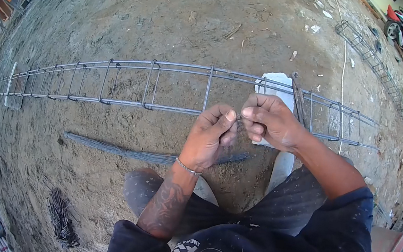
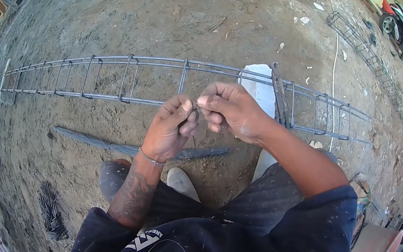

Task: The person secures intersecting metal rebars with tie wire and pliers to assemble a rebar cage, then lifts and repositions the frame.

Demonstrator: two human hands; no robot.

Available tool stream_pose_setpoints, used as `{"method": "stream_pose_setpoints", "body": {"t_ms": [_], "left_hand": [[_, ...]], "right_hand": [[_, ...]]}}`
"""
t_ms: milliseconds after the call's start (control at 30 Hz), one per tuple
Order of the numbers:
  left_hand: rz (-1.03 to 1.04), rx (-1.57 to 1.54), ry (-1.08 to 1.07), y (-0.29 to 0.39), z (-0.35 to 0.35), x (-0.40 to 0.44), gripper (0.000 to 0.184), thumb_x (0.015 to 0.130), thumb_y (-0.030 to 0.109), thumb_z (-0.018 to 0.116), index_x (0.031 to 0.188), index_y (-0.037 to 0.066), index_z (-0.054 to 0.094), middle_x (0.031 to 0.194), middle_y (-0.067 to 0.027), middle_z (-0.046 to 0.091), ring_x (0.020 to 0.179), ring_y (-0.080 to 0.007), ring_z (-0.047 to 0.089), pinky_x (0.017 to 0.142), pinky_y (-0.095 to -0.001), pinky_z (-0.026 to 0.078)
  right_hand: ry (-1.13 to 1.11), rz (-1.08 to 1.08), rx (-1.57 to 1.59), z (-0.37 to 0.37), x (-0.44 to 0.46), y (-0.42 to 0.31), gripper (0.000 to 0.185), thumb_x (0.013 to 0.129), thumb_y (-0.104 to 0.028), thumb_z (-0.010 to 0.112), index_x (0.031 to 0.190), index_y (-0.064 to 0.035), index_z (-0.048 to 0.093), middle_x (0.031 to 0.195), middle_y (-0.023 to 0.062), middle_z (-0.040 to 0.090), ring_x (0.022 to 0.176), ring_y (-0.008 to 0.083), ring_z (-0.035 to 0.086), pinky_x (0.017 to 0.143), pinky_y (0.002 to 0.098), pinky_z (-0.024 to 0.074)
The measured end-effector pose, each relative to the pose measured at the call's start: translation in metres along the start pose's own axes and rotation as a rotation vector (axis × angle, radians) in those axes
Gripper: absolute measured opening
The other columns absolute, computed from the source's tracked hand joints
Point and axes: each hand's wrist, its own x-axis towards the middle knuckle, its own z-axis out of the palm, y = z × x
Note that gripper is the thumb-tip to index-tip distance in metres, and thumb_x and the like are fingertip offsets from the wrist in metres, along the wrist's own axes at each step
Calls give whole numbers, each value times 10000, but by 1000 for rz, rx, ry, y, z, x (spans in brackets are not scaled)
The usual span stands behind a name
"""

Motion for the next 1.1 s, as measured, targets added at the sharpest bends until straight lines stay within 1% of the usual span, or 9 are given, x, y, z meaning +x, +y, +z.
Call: {"method": "stream_pose_setpoints", "body": {"t_ms": [133, 200, 400, 567, 633, 800, 900, 1067, 1100], "left_hand": [[556, 1272, 553, -36, 2, 10, 128, 867, 119, 532, 781, 31, 566, 649, 7, 537, 499, -83, 444, 478, -217, 343], [548, 1295, 573, -31, 2, 8, 150, 855, 120, 549, 748, 19, 580, 657, -17, 548, 538, -98, 478, 476, -216, 359], [-50, -266, -135, 0, 4, -5, 143, 876, 208, 554, 881, 68, 523, 657, 19, 471, 493, -38, 299, 457, -192, 263], [-33, -164, 45, -8, 6, 5, 148, 867, 194, 563, 849, 50, 532, 655, 0, 504, 485, -58, 336, 451, -216, 289], [475, 1122, 485, -31, 4, 12, 157, 847, 145, 574, 774, 9, 545, 612, -37, 524, 503, -95, 424, 464, -264, 353], [593, 1365, 554, -23, -1, 9, 151, 842, 134, 578, 762, 7, 555, 594, -35, 522, 512, -94, 448, 462, -269, 363], [-10, -32, 75, 5, 6, -3, 108, 893, 189, 523, 904, 84, 545, 657, 37, 479, 462, -30, 319, 455, -189, 269], [-29, -331, -146, -7, 6, -5, 133, 890, 188, 530, 895, 56, 545, 653, 31, 482, 457, -32, 317, 447, -192, 265], [33, 64, 95, -8, 6, -1, 123, 880, 169, 538, 856, 50, 559, 638, 12, 509, 460, -53, 369, 448, -211, 299]], "right_hand": [[391, -649, -1482, 5, 10, 27, 191, 797, -141, 602, 837, 25, 515, 660, 99, 515, 585, 158, 545, 479, 286, 432], [400, -663, -1457, 5, 11, 24, 196, 770, -125, 612, 818, 34, 508, 649, 137, 519, 563, 198, 536, 495, 311, 442], [-179, 82, 455, 0, -5, 1, 115, 865, -170, 555, 839, -62, 526, 655, -50, 418, 542, 36, 418, 467, 208, 378], [1, 2, 235, -3, 3, 8, 114, 849, -145, 555, 807, -52, 505, 643, -7, 450, 534, 100, 471, 462, 275, 412], [392, -569, -1313, 2, 6, 19, 120, 794, -99, 563, 761, -22, 477, 655, 103, 504, 585, 266, 557, 496, 373, 447], [391, -645, -1332, 1, 14, 22, 128, 781, -95, 568, 742, -11, 479, 677, 128, 529, 579, 298, 562, 500, 382, 445], [-39, 23, 260, -3, 2, 1, 122, 863, -171, 559, 835, -54, 537, 689, -16, 484, 518, 39, 414, 463, 218, 388], [-185, 32, 456, -4, -1, 7, 127, 860, -171, 559, 837, -49, 536, 692, -5, 508, 524, 38, 444, 466, 226, 408], [29, -8, -131, -5, 3, 4, 138, 845, -165, 569, 838, -34, 528, 691, 29, 521, 529, 90, 485, 470, 252, 421]]}}
